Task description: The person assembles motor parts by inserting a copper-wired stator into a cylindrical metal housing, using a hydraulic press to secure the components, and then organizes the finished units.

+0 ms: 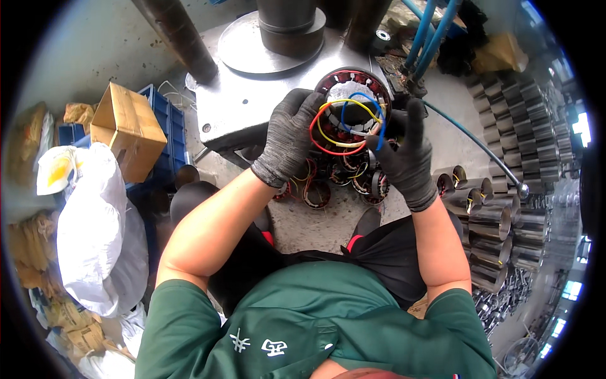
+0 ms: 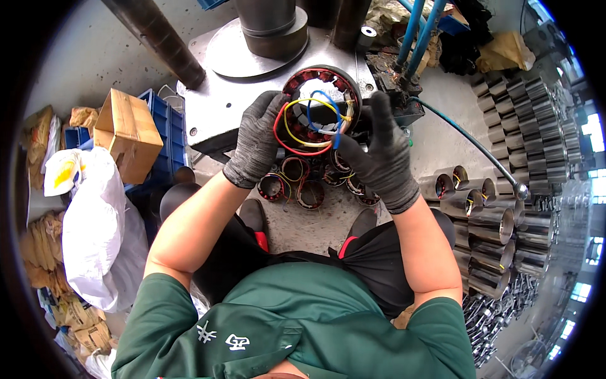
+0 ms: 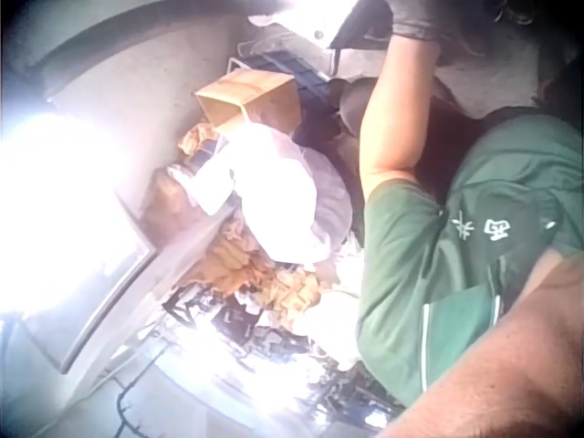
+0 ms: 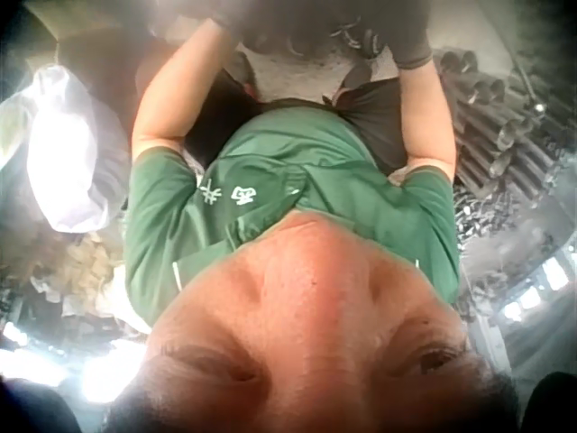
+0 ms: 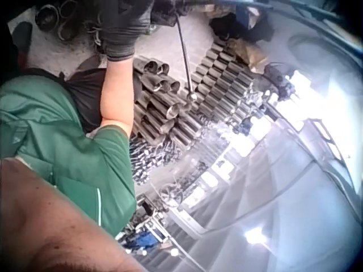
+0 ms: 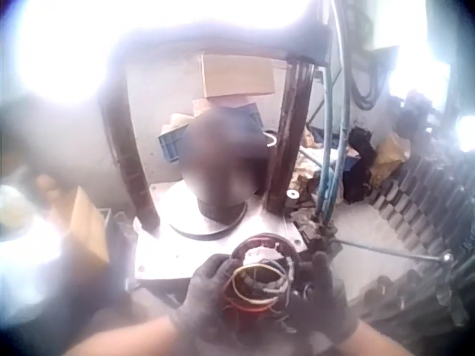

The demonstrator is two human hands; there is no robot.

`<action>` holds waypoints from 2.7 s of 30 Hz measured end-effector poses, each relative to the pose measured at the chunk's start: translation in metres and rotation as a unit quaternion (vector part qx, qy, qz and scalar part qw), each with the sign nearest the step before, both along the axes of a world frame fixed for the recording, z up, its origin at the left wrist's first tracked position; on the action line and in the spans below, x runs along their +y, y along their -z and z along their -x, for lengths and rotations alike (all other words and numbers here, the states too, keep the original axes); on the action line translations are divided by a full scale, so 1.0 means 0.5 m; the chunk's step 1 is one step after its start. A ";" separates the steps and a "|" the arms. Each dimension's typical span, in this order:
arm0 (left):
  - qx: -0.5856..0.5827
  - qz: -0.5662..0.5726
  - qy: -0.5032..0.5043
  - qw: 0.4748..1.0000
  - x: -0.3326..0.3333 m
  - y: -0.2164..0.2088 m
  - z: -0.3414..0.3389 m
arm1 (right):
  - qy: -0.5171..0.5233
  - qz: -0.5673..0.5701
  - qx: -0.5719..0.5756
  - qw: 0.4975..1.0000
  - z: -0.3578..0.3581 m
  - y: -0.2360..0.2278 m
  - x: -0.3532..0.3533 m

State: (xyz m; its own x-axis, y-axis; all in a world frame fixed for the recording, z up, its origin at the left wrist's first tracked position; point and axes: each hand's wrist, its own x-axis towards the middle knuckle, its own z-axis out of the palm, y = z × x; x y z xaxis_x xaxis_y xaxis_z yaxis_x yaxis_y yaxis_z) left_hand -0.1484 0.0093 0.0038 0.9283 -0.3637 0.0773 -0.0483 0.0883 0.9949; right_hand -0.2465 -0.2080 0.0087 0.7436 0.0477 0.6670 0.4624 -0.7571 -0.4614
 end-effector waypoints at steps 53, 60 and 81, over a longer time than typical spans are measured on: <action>-0.337 -0.151 0.166 0.915 0.007 -0.044 0.030 | -0.214 -0.746 0.267 0.571 0.000 0.002 0.054; -0.415 -0.226 0.130 0.872 0.014 -0.043 0.018 | -0.188 -0.734 0.308 0.575 -0.017 -0.003 0.044; -0.397 -0.166 0.006 0.902 0.035 -0.049 0.001 | 0.330 0.053 0.218 0.917 -0.281 0.124 -0.167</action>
State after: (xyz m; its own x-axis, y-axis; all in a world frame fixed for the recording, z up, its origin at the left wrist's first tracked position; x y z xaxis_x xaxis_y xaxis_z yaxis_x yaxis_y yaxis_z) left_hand -0.1487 0.0269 0.0282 0.6231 -0.4998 0.6016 -0.7595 -0.2032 0.6179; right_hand -0.1058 -0.2913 -0.0532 0.8292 -0.4611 0.3161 -0.3234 -0.8569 -0.4015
